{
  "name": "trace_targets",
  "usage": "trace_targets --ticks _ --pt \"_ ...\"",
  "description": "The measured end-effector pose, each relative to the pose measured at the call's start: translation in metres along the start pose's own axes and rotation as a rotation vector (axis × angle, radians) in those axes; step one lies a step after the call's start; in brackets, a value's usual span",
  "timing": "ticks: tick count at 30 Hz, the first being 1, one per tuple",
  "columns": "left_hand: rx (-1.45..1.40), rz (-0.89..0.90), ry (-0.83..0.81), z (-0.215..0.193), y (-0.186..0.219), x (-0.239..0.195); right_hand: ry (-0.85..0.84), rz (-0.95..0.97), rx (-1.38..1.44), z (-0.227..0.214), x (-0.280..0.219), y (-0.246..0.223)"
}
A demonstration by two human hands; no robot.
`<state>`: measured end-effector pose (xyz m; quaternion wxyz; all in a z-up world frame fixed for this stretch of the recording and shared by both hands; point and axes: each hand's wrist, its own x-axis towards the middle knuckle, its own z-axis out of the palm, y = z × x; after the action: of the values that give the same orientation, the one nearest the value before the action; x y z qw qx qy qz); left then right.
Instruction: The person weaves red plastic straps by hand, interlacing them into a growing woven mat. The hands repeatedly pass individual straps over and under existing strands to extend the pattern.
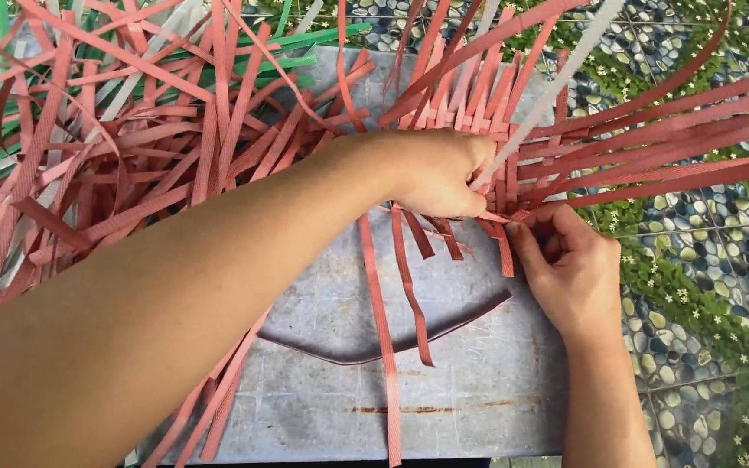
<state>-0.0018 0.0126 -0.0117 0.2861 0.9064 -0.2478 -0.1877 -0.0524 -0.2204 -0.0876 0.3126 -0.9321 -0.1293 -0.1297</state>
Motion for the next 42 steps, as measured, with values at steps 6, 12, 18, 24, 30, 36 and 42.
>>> trace_targets --ticks 6,12,18,24,30,36,42 --pt "0.048 -0.002 -0.032 -0.001 0.005 0.001 0.013 -0.041 0.040 0.001 0.001 0.006" --pt "0.092 -0.002 -0.028 0.007 0.003 0.014 0.012 -0.085 0.030 0.000 0.001 0.006" --pt "0.123 -0.005 -0.018 0.019 0.011 0.009 -0.014 -0.090 0.046 0.000 -0.003 0.006" --pt "0.111 -0.002 0.037 0.029 0.027 -0.007 -0.005 -0.072 0.143 -0.002 -0.003 0.001" --pt "0.089 -0.078 0.081 0.046 0.040 -0.011 -0.097 -0.084 0.091 -0.011 0.002 -0.017" --pt "0.013 -0.098 0.034 0.044 0.046 -0.024 -0.129 -0.058 0.094 -0.008 0.004 -0.013" --pt "-0.149 -0.152 -0.126 0.034 0.044 -0.031 -0.117 -0.026 0.084 0.003 0.003 0.009"
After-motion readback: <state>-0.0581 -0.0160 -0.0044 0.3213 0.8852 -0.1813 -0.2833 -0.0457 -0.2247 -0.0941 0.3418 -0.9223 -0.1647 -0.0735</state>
